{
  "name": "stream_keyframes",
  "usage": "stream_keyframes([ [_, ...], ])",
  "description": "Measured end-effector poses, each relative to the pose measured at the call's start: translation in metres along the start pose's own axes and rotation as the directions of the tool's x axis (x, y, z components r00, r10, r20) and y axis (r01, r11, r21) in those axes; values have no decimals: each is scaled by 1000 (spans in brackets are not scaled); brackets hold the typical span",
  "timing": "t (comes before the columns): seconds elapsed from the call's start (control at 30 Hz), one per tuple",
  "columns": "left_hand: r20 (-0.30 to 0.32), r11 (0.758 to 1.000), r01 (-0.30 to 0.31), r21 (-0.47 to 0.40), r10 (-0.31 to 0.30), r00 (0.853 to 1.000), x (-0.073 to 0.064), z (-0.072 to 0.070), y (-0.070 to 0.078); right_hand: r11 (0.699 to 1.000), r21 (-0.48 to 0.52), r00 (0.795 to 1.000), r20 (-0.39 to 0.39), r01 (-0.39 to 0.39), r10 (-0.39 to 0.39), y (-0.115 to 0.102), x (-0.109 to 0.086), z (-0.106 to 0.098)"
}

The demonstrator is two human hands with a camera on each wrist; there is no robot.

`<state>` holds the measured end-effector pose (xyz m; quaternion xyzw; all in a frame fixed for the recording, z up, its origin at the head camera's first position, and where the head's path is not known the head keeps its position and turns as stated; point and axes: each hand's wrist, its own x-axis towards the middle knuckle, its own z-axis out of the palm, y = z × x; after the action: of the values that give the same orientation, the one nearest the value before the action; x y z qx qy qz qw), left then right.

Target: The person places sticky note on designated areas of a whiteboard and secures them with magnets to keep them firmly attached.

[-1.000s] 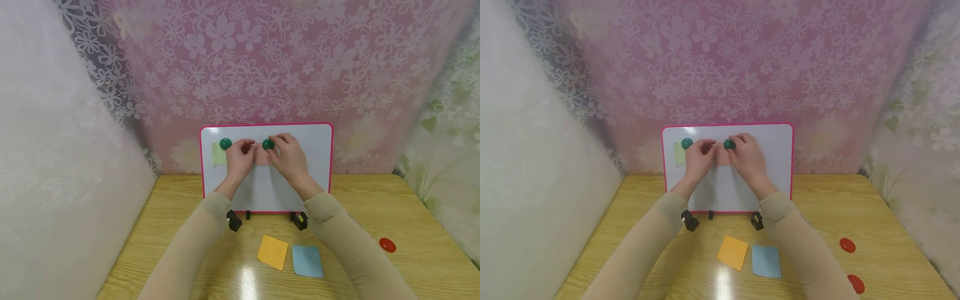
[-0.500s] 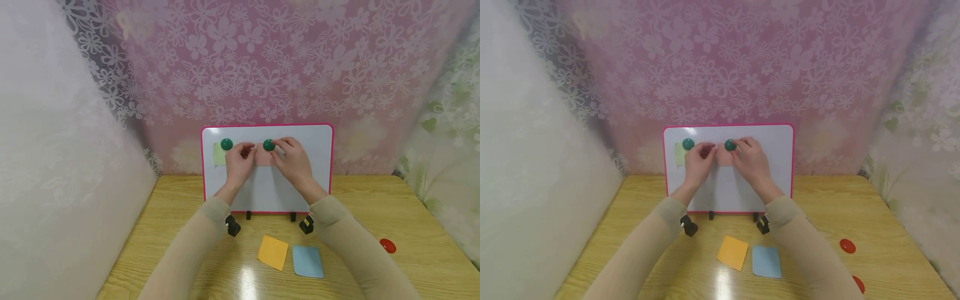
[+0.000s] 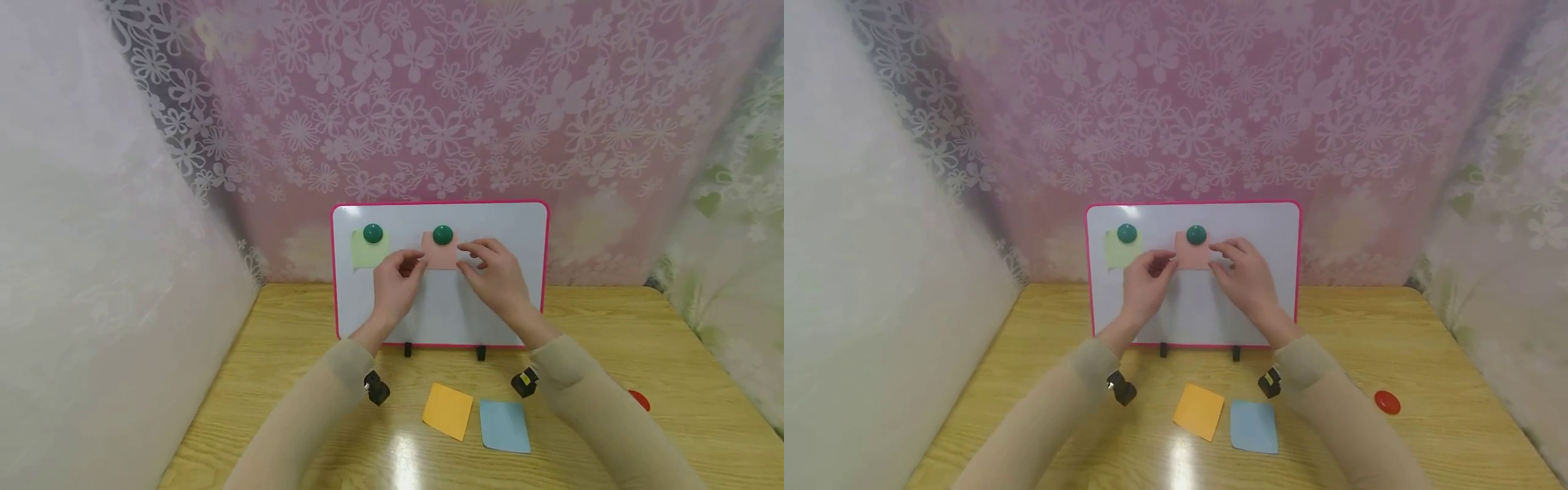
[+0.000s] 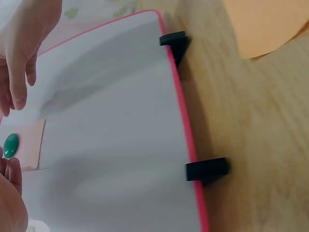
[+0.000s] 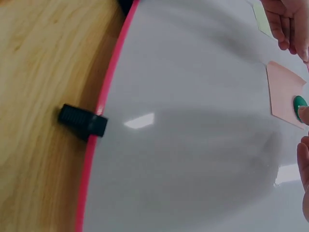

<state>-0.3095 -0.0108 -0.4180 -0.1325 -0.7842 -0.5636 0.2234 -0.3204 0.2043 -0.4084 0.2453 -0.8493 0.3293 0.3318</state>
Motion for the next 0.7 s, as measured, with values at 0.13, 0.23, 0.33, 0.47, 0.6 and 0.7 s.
stream_keyframes([
  [0.13, 25, 999, -26, -36, 27, 999, -16, 1, -8, 1000, 20, 1000, 31, -2, 1, 6, -14, -9],
  [0.23, 64, 998, -40, -46, 43, 997, -29, 2, -14, 1000, 30, 998, 68, -4, 2, 12, -27, -17],
  [0.33, 130, 998, -38, -51, 45, 991, -44, 3, -21, 999, 32, 993, 117, -8, 4, 20, -42, -25],
  [0.47, 241, 999, -29, -44, 39, 970, -62, 4, -27, 999, 50, 982, 189, 5, -14, 30, -61, -38],
  [0.6, 341, 998, -16, -53, 33, 939, -78, 6, -30, 998, 55, 959, 283, -2, -14, 40, -75, -52],
  [0.7, 404, 998, -4, -62, 28, 914, -87, 6, -28, 998, 66, 939, 344, -9, -14, 44, -82, -62],
])
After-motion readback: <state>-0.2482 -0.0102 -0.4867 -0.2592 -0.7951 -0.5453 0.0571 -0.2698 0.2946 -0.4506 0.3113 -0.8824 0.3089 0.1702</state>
